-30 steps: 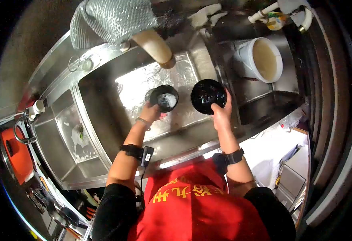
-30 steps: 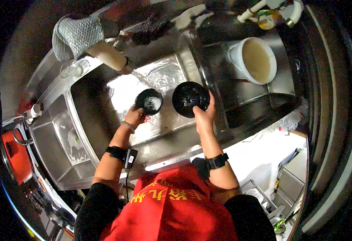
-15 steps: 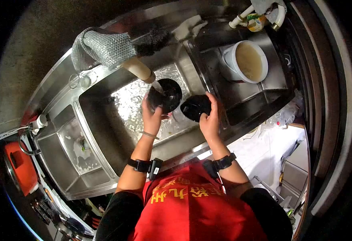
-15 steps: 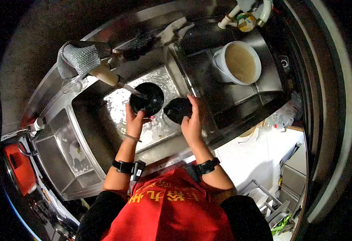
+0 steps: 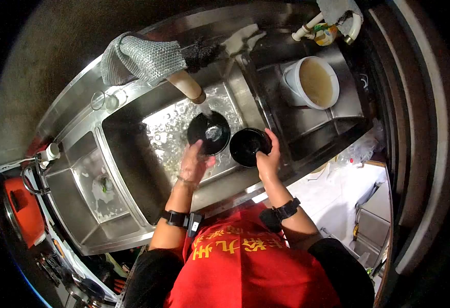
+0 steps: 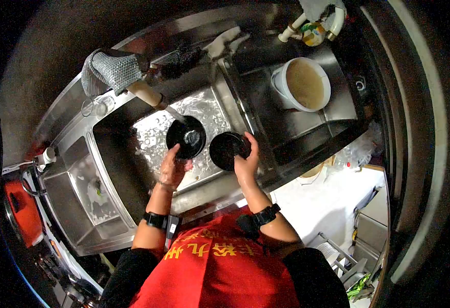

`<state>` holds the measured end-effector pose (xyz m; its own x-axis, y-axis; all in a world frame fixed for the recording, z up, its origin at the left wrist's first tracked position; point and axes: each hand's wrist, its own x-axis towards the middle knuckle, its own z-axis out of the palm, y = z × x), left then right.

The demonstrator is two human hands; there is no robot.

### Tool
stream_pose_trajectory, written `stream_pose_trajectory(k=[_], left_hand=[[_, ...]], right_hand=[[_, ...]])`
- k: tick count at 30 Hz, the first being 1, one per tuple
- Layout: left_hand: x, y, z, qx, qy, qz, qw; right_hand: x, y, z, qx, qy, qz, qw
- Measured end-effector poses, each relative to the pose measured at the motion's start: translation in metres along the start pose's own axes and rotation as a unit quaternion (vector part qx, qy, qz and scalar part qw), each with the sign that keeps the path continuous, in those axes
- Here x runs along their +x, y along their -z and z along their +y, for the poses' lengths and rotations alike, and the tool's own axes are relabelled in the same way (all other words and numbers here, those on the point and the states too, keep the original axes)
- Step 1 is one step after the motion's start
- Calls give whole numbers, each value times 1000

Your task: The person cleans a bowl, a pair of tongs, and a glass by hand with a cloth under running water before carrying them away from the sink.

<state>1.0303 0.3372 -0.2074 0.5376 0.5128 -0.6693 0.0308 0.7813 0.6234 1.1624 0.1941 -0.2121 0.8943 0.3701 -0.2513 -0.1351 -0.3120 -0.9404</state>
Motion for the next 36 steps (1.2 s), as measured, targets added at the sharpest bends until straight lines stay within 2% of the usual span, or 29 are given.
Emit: stream_pose_trajectory(k=[1,2,3,5,7,8,9,11,12,13,15,16,17,18,19,20,21,23,24,25,27,29,31,32,33,35,36], left_hand=[[10,2,-7,48,-116,12,992],[20,11,-4,278,-303,25,911],[28,21,0,483,-460,39,743],[9,12,20,521,-429,55,736],[2,12,26,579,-301,69,755],[7,20,19,600,-339,83,719],[9,23,14,601,-339,85,719],[8,22,11,637,-420,111,637],[5,21,8,636,-439,128,621],[6,20,6,636,-439,128,621],[9,19,0,581,-452,168,656],[0,11,8,555,-434,164,690],[5,12,2,554,-435,165,690],[13,16,-7,404,-357,150,829],[14,15,-9,235,-263,128,927],[15,14,-12,57,-143,74,985],[16,14,-13,58,-145,74,985],[21,18,-20,51,3,25,998],[24,20,-27,60,1,-3,998],[19,14,-28,57,12,7,998],[10,-2,-24,52,-13,4,999],[4,-6,-15,31,-24,0,999],[8,-1,-11,93,-27,-21,995],[6,1,-3,136,-2,-25,990],[7,5,-6,135,-4,-21,991],[7,5,-7,216,-15,-33,976],[4,8,-9,233,-43,-71,969]], right_hand=[[0,0,-4,16,-36,-1,999],[2,-1,-7,31,-72,-5,997],[4,-1,-6,29,-68,-11,997],[5,0,2,59,-75,-10,995],[6,2,6,73,-90,-8,993],[7,1,7,88,-103,-2,991],[6,0,8,89,-104,-4,991],[7,-1,9,106,-133,21,985],[7,-2,10,106,-133,21,985],[7,-3,10,91,-132,26,987],[8,-2,16,77,-130,31,988],[9,-3,20,68,-127,29,989],[10,-3,24,60,-124,26,990],[10,-3,27,60,-124,25,990],[10,-6,26,81,-143,24,986],[11,-9,25,102,-162,23,981],[13,-13,23,103,-161,22,981],[14,-22,10,203,-176,-53,962],[13,-20,3,233,-168,-123,950],[16,-23,5,235,-168,-125,949],[25,-29,16,298,-168,-237,909],[25,-31,9,304,-200,-236,901],[29,-26,-6,470,-310,-300,770],[29,-29,-12,488,-315,-308,753],[24,-30,-17,487,-316,-312,752],[12,-35,-31,209,-279,-276,896],[13,-39,-15,151,-254,-262,918]])
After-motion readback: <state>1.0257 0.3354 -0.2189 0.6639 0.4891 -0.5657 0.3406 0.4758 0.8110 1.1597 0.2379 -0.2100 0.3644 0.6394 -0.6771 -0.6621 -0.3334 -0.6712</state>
